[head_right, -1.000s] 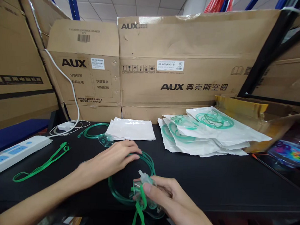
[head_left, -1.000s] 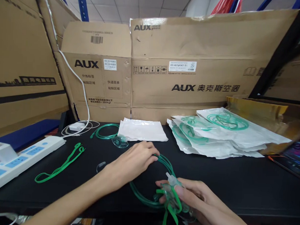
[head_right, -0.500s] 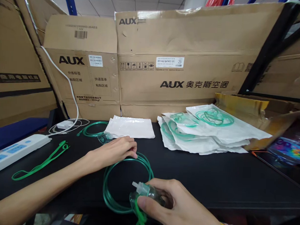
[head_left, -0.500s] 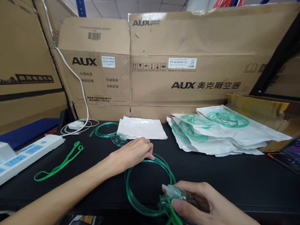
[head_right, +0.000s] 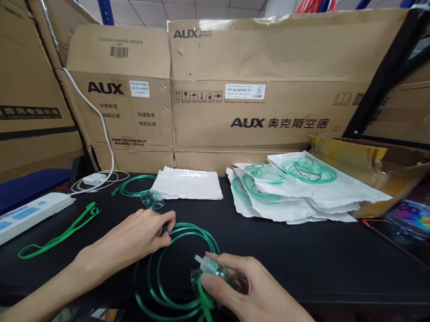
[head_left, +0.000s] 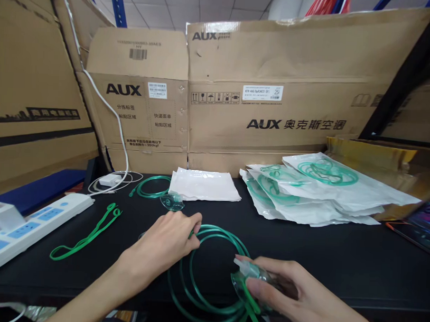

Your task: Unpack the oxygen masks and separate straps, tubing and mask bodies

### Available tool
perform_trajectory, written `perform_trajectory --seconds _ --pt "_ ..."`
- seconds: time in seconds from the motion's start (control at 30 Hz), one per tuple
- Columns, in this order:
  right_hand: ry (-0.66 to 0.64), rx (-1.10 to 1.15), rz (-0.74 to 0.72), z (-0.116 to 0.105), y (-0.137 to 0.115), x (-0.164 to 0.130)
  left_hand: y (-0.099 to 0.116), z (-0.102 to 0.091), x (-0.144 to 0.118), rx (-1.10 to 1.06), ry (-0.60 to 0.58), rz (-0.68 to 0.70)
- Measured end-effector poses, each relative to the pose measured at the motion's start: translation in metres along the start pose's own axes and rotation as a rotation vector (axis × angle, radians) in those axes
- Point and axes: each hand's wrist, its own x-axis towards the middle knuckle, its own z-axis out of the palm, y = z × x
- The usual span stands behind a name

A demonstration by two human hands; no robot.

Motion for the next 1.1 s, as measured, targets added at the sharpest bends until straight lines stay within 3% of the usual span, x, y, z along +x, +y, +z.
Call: perform_trajectory --seconds 0.23,0.37,0.5,0.7,0.93,1.1 --pt "-0.058 -0.107 -0.020 -0.021 -0.010 0.041 -0.017 -0.003 -0.012 -0.359 -0.080 0.069" --pt "-0.016 -0.175 -0.066 -0.031 -0.004 0.050 -0.029 -0.014 -0.022 -0.380 -0.191 0.211" --pt "0.085 -0.143 -0.042 -0.030 -0.004 0.039 -0.032 -0.026 -0.026 -0.366 -0.310 0.246" --pt "-0.096 -0.060 -0.074 -0.018 -0.014 0.026 -0.026 -0.021 -0.018 -0.351 -0.184 0.360" --pt "-0.100 -0.109 -0.075 -0.020 -0.017 0.030 -0.038 -0.014 -0.025 -0.490 -0.282 0.329" --pt "-0.067 -0.092 -0.050 -0.017 -0.019 0.029 -0.027 -0.009 -0.033 -0.435 -0.188 0.362"
